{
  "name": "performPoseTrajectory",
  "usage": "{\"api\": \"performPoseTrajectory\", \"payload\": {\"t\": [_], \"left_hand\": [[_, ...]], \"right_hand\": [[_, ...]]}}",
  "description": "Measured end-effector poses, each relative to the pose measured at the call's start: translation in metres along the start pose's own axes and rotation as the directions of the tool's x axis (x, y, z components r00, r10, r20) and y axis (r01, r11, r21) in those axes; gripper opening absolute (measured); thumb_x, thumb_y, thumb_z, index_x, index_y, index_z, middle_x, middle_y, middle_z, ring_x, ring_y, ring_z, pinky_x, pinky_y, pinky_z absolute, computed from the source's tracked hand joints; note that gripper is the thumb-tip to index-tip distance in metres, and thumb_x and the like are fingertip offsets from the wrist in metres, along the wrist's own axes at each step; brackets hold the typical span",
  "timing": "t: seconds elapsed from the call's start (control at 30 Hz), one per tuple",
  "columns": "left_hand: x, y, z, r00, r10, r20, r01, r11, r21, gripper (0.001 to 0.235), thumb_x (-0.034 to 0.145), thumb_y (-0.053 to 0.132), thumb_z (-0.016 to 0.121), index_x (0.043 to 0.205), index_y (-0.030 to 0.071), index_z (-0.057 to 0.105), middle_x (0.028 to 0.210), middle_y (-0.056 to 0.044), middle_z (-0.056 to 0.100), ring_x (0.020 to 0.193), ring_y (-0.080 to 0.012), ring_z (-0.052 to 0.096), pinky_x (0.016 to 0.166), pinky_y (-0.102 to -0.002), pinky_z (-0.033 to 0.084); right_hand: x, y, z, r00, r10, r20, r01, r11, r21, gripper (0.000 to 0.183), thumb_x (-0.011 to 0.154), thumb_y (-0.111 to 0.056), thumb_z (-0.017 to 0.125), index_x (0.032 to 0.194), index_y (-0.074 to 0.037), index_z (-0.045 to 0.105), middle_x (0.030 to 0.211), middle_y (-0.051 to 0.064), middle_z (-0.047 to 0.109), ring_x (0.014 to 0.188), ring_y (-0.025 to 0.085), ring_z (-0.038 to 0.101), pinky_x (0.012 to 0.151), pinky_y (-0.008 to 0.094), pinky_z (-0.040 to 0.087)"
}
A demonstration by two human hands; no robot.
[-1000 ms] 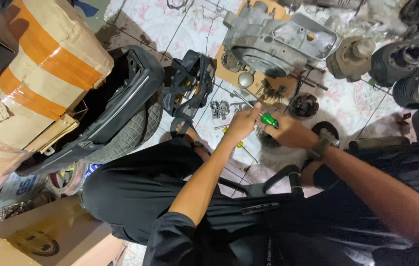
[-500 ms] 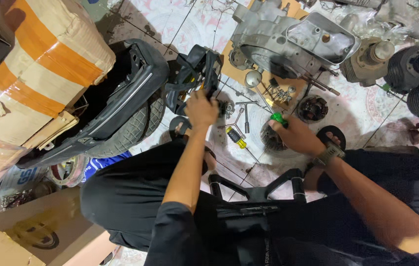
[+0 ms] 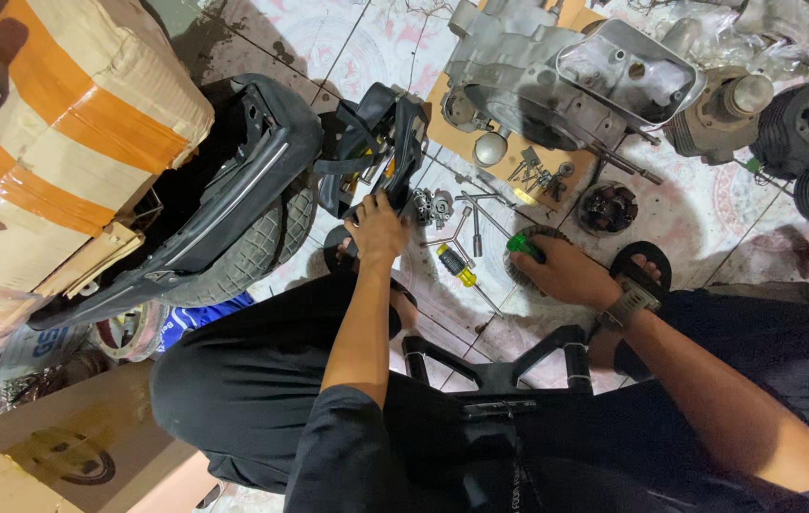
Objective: The person uses a screwdriver to work on a disassembled engine block, then picks up a piston to remove and inspect its rings. They place the piston down and use a screwdriver to remove a bolt from the engine block, lifting the cover to reveal the interior.
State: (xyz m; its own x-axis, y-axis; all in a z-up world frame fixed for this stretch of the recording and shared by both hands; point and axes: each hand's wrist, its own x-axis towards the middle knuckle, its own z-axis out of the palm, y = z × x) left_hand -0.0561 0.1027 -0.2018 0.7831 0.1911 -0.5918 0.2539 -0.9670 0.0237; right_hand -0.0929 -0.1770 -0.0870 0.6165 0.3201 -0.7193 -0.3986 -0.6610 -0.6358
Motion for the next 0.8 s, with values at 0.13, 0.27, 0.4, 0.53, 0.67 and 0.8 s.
{"api": "performPoseTrajectory", "payload": {"t": [0.13, 0.27, 0.4, 0.53, 0.67, 0.8], "left_hand": [[0.0, 0.0, 0.006, 1.0, -0.012, -0.014, 0.011, 1.0, -0.028, 0.068, 0.093, 0.042, 0.049, 0.146, 0.01, 0.021, 0.141, -0.012, 0.033, 0.135, -0.029, 0.029, 0.107, -0.054, 0.021], [0.002, -0.001, 0.011, 1.0, -0.01, -0.027, 0.009, 0.999, -0.052, 0.069, 0.093, 0.041, 0.05, 0.147, 0.01, 0.02, 0.144, -0.011, 0.031, 0.138, -0.0285, 0.027, 0.108, -0.054, 0.021], [-0.004, 0.002, 0.009, 0.999, -0.014, -0.045, 0.011, 0.998, -0.059, 0.068, 0.093, 0.042, 0.048, 0.146, 0.011, 0.021, 0.145, -0.01, 0.031, 0.139, -0.0274, 0.026, 0.108, -0.053, 0.02], [-0.012, 0.024, -0.001, 0.957, 0.005, -0.29, -0.075, 0.97, -0.232, 0.048, 0.094, 0.039, 0.045, 0.133, 0.012, 0.041, 0.129, -0.011, 0.045, 0.125, -0.0313, 0.042, 0.1, -0.054, 0.028], [-0.039, 0.068, -0.052, 0.964, 0.213, -0.16, -0.237, 0.413, -0.879, 0.041, 0.095, 0.045, 0.044, 0.112, 0.014, 0.066, 0.101, -0.011, 0.07, 0.098, -0.0277, 0.065, 0.087, -0.04, 0.048], [-0.057, 0.105, -0.062, 0.894, 0.321, -0.312, -0.342, 0.04, -0.939, 0.025, 0.093, 0.016, 0.062, 0.116, 0.007, 0.063, 0.098, -0.017, 0.069, 0.09, -0.0199, 0.065, 0.085, -0.036, 0.053]], "right_hand": [[-0.001, 0.0, 0.002, 1.0, 0.006, -0.021, -0.005, 1.0, 0.007, 0.047, 0.096, -0.036, 0.042, 0.116, 0.006, 0.055, 0.068, 0.016, 0.061, 0.059, 0.024, 0.063, 0.062, 0.041, 0.05], [0.005, 0.006, 0.006, 0.999, -0.019, -0.029, 0.02, 0.999, 0.025, 0.041, 0.095, -0.032, 0.044, 0.105, 0.006, 0.058, 0.071, 0.021, 0.062, 0.064, 0.028, 0.066, 0.064, 0.043, 0.051], [0.002, 0.004, 0.011, 0.999, 0.02, -0.047, -0.02, 1.0, -0.013, 0.043, 0.09, -0.036, 0.048, 0.105, 0.003, 0.059, 0.071, 0.018, 0.063, 0.066, 0.026, 0.067, 0.064, 0.042, 0.05], [-0.007, -0.006, 0.011, 0.993, -0.001, -0.117, 0.003, 1.0, 0.01, 0.045, 0.092, -0.036, 0.049, 0.106, 0.005, 0.058, 0.079, 0.025, 0.061, 0.074, 0.037, 0.065, 0.065, 0.047, 0.048], [0.009, 0.01, 0.013, 0.978, -0.055, -0.201, 0.067, 0.997, 0.05, 0.046, 0.089, -0.043, 0.052, 0.101, 0.001, 0.056, 0.084, 0.029, 0.059, 0.084, 0.046, 0.062, 0.069, 0.051, 0.045], [0.006, 0.002, 0.017, 0.977, -0.06, -0.205, 0.057, 0.998, -0.022, 0.04, 0.085, -0.043, 0.057, 0.1, -0.006, 0.057, 0.089, 0.027, 0.062, 0.09, 0.046, 0.061, 0.074, 0.052, 0.047]]}}
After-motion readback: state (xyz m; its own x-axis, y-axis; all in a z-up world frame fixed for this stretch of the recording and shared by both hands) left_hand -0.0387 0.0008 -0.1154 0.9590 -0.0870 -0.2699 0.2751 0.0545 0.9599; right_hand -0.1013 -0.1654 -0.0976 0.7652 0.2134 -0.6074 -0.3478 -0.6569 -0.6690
